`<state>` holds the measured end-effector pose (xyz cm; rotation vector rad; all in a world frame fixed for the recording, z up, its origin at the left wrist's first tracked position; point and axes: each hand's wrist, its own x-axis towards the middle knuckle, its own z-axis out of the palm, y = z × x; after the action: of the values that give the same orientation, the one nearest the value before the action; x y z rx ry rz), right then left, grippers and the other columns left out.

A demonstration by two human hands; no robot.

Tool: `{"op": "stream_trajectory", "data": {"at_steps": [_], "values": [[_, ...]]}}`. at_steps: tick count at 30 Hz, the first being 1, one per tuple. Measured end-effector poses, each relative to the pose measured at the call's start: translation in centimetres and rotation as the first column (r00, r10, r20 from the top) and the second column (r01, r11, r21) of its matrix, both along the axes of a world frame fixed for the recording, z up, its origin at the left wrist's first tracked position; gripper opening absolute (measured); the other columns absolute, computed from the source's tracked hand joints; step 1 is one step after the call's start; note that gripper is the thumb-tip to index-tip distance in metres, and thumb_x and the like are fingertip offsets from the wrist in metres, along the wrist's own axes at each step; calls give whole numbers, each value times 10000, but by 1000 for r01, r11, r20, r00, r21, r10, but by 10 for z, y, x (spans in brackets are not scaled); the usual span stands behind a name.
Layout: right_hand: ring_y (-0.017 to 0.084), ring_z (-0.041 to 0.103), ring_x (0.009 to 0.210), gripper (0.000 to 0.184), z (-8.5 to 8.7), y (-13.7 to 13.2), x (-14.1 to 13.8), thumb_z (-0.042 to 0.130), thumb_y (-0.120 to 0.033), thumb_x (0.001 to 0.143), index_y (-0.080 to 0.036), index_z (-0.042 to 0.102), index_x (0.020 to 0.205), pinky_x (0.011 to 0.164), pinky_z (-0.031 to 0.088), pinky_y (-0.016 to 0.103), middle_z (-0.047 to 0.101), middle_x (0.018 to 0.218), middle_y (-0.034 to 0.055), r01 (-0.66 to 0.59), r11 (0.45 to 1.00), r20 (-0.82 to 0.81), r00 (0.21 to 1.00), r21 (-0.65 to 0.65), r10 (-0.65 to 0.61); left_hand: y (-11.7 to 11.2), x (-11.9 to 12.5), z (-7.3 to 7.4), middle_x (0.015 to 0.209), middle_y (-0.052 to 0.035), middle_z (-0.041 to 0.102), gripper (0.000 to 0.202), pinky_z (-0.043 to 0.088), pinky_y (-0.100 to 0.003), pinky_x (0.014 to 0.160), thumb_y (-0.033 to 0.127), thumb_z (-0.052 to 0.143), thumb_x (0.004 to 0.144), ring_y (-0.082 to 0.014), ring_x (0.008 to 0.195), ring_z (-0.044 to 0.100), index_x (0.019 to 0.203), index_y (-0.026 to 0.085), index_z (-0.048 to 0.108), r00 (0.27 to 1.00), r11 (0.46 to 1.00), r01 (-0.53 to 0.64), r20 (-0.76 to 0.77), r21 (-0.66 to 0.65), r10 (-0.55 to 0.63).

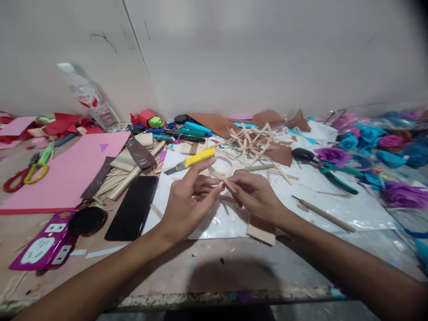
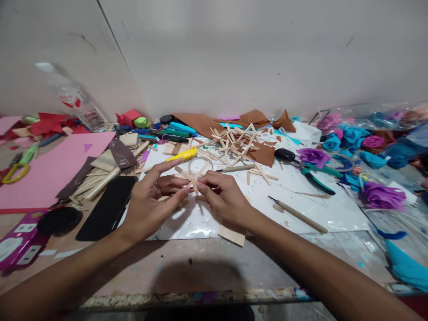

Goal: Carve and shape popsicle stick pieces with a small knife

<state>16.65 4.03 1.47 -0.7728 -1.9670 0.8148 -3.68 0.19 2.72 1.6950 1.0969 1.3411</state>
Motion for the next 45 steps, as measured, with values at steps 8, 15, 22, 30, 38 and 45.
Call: {"op": "stream_trajectory", "data": {"at_steps": [8,15,22,30,38,45], "values": [[198,620,790,270,0,3,8,714,-323,960,-92,704,1100,660,470,311,671,920,97,111,891,186,960,440,-211,5,-3,-3,962,-19,793,605,670,-198,728,217,789,891,-151,850,797,1452,235,564,993,995,-69,-91,74,76],[157,547,630,213,3,0,6,553,-184,1045,-129,685,887,586,366,295,639,723,40,54,777,263,924,627,-277,4,-1,-7,984,-17,787,609,673,-205,732,171,779,879,-133,817,790,1448,229,569,974,975,-83,-192,205,123],[142,578,655,139,-1,6,13,564,-178,1050,-124,689,1026,628,393,279,676,768,37,69,799,210,948,597,-238,3,-1,-8,950,-26,782,640,663,-250,733,277,843,842,-161,825,780,1428,237,590,969,985,-91,-217,144,121],[147,599,696,144,-7,8,13,559,-186,1058,-141,686,1109,659,432,282,702,820,46,66,832,165,969,550,-185,7,-1,-5,824,25,743,507,599,-223,688,244,746,932,-132,764,746,1396,237,542,998,995,64,13,-82,-63],[138,622,719,134,-6,16,17,578,-206,1058,-169,702,1093,659,447,268,699,824,30,38,861,152,979,508,-133,9,-6,1,809,36,690,498,561,-230,655,342,712,964,-115,693,687,1411,228,523,999,998,20,-49,-57,-23],[112,600,689,100,-8,25,18,616,-212,1047,-180,705,1080,639,429,244,685,795,5,7,853,117,990,522,-80,24,-23,2,945,-1,627,415,551,-270,737,192,697,901,-130,800,598,1310,229,637,940,943,-49,-305,328,155]]}}
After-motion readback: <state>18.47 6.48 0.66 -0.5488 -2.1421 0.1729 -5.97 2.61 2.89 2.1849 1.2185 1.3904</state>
